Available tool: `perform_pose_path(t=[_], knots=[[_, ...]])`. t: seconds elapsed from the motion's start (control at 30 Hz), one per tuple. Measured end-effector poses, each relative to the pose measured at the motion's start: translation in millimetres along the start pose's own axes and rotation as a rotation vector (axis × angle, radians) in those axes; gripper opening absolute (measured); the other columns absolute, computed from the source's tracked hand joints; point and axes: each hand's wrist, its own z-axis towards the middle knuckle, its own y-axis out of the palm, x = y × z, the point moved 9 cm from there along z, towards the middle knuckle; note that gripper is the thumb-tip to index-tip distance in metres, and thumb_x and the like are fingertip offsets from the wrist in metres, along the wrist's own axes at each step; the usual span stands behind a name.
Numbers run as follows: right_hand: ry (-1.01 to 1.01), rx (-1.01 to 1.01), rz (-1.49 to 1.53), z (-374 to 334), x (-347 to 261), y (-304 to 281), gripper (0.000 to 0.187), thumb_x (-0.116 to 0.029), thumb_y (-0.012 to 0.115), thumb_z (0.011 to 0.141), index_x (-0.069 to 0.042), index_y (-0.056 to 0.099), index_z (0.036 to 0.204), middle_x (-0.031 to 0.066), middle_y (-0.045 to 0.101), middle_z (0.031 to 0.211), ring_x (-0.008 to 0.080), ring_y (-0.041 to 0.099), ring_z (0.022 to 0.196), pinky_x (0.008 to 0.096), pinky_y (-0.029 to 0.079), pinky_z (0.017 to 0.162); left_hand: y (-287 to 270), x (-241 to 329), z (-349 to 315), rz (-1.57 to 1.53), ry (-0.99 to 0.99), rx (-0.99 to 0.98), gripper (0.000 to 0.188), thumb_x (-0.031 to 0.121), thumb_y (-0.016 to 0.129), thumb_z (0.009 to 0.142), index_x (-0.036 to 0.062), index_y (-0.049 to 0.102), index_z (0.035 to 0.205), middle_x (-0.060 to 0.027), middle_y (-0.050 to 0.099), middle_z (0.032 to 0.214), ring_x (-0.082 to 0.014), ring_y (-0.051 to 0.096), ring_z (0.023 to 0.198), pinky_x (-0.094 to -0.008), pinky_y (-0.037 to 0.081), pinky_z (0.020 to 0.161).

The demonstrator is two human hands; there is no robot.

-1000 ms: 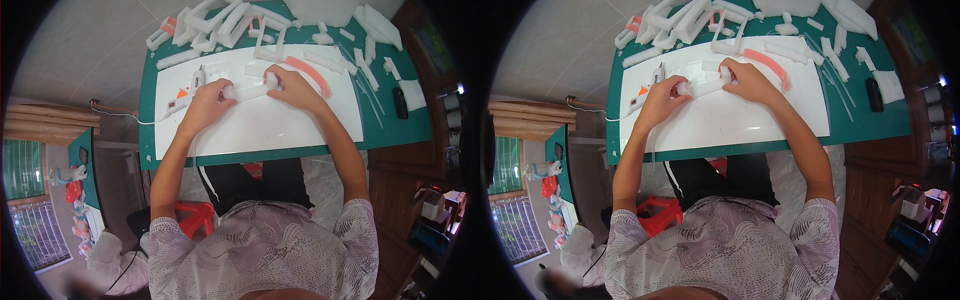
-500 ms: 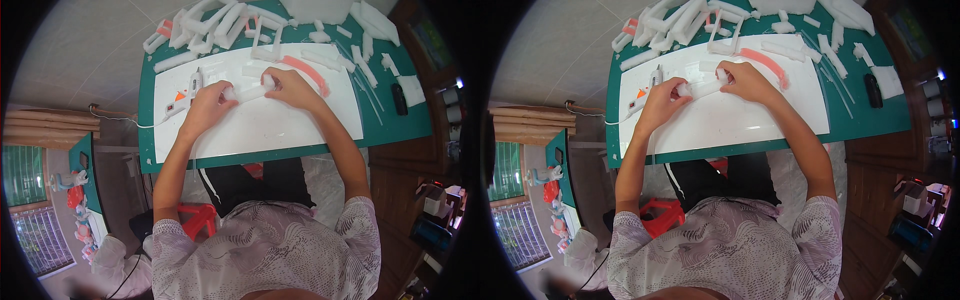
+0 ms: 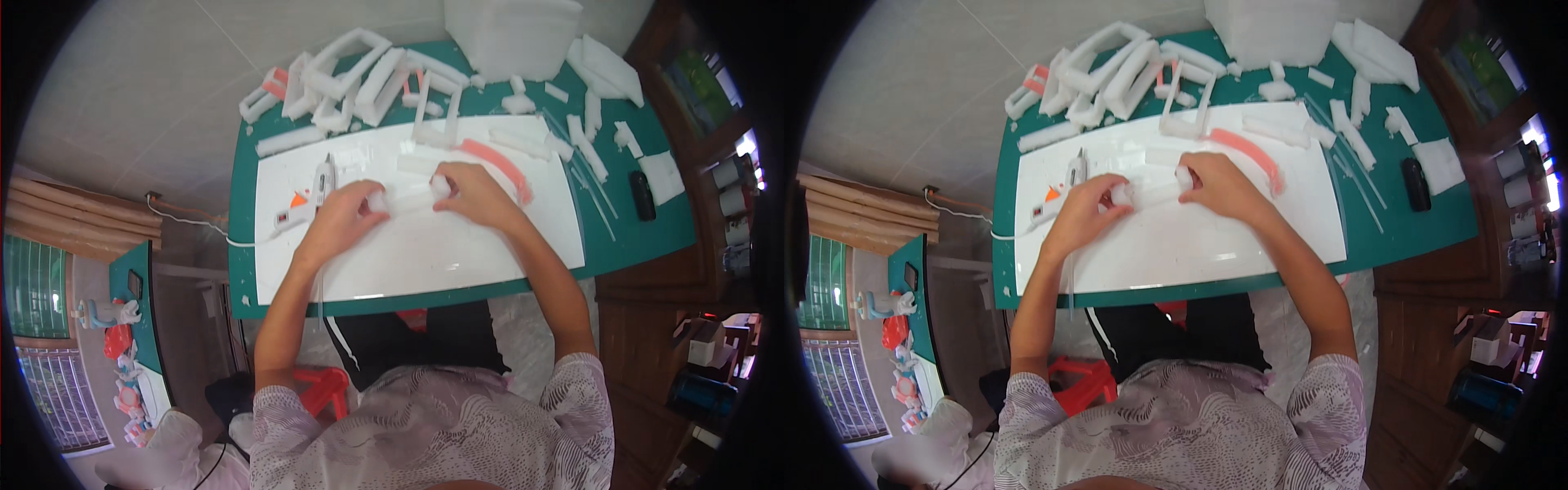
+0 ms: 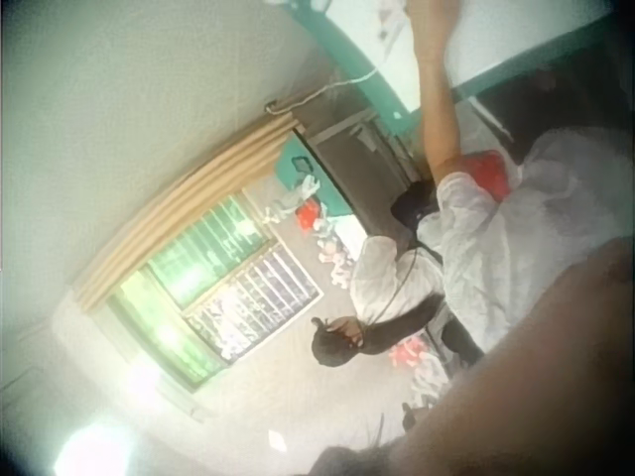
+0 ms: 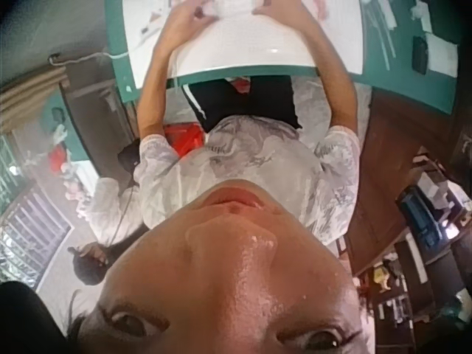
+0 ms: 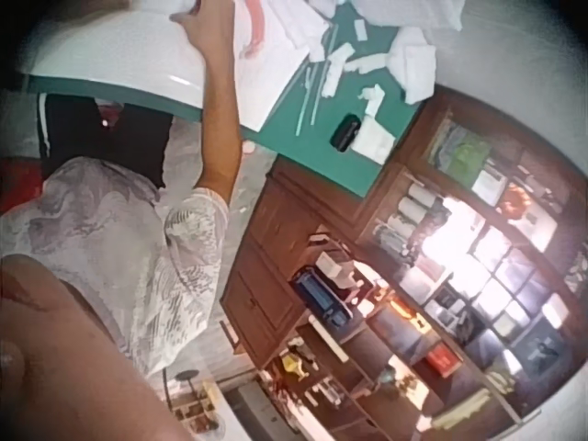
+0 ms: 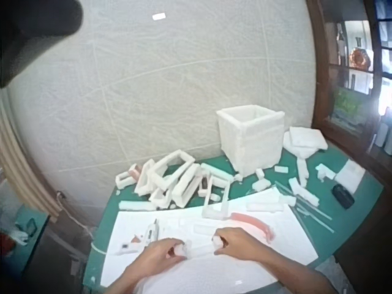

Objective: Using a hot glue gun to assemble small white and pink foam structures on a work table.

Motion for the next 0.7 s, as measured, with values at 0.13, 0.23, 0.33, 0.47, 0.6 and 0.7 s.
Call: perform_pose_path(t=[0.13,0.23,0.33,0.47,0.6,0.7], knots=[[0.016,0.005,-0.001,-1.8,-3.8,-2.9,0.035,-0.009,0.081,0.065,0.000,0.059,0.091,0.0152,0.061,0.082,0.0273,0.060,0.074,0.0344,0.048,0.069,6.0,-2.8,2.5,-0.071,-0.020,-0.091,0.040,0.010,0.078,0.076,-0.0009,0.062,0.111,-0.0119,0.065,0.097,-0.0189,0.062,0.077,-0.0292,0.051,0.072],[0.026,-0.001,0.027,-1.2,-1.9,-2.0,0.035,-0.009,0.081,0.066,0.000,0.059,0.091,0.0148,0.060,0.080,0.0270,0.059,0.073,0.0345,0.047,0.068,4.8,0.0,4.8,-0.063,-0.020,-0.094,0.039,0.010,0.078,0.076,-0.0007,0.063,0.111,-0.0113,0.065,0.095,-0.0190,0.062,0.077,-0.0292,0.051,0.073],[0.051,-0.020,0.003,1.2,-4.4,-2.3,0.034,-0.009,0.081,0.066,0.000,0.059,0.090,0.0145,0.060,0.080,0.0268,0.058,0.074,0.0345,0.047,0.068,2.4,-2.0,3.5,-0.051,-0.051,-0.102,0.039,0.010,0.078,0.077,-0.0005,0.063,0.111,-0.0112,0.065,0.094,-0.0193,0.063,0.077,-0.0291,0.051,0.074],[0.067,-0.041,0.026,3.1,-4.4,-1.3,0.034,-0.010,0.081,0.066,-0.001,0.059,0.090,0.0140,0.060,0.080,0.0269,0.058,0.074,0.0346,0.047,0.069,4.0,-2.3,5.3,-0.059,-0.076,-0.104,0.039,0.011,0.078,0.077,-0.0005,0.063,0.112,-0.0124,0.066,0.096,-0.0203,0.064,0.075,-0.0291,0.052,0.074],[0.067,-0.083,0.005,3.3,-9.5,9.2,0.035,-0.011,0.081,0.067,-0.001,0.059,0.093,0.0132,0.059,0.081,0.0265,0.057,0.074,0.0346,0.046,0.069,2.8,-2.3,-0.1,-0.069,-0.058,-0.026,0.039,0.012,0.077,0.078,-0.0005,0.063,0.112,-0.0134,0.066,0.097,-0.0208,0.064,0.074,-0.0289,0.052,0.074],[0.033,-0.063,-0.011,2.2,-10.4,8.1,0.036,-0.011,0.081,0.068,-0.002,0.060,0.096,0.0127,0.059,0.081,0.0256,0.057,0.074,0.0339,0.046,0.069,2.7,-3.7,-1.4,-0.069,-0.080,-0.037,0.039,0.012,0.077,0.079,-0.0001,0.062,0.113,-0.0135,0.066,0.099,-0.0206,0.064,0.075,-0.0290,0.052,0.075]])
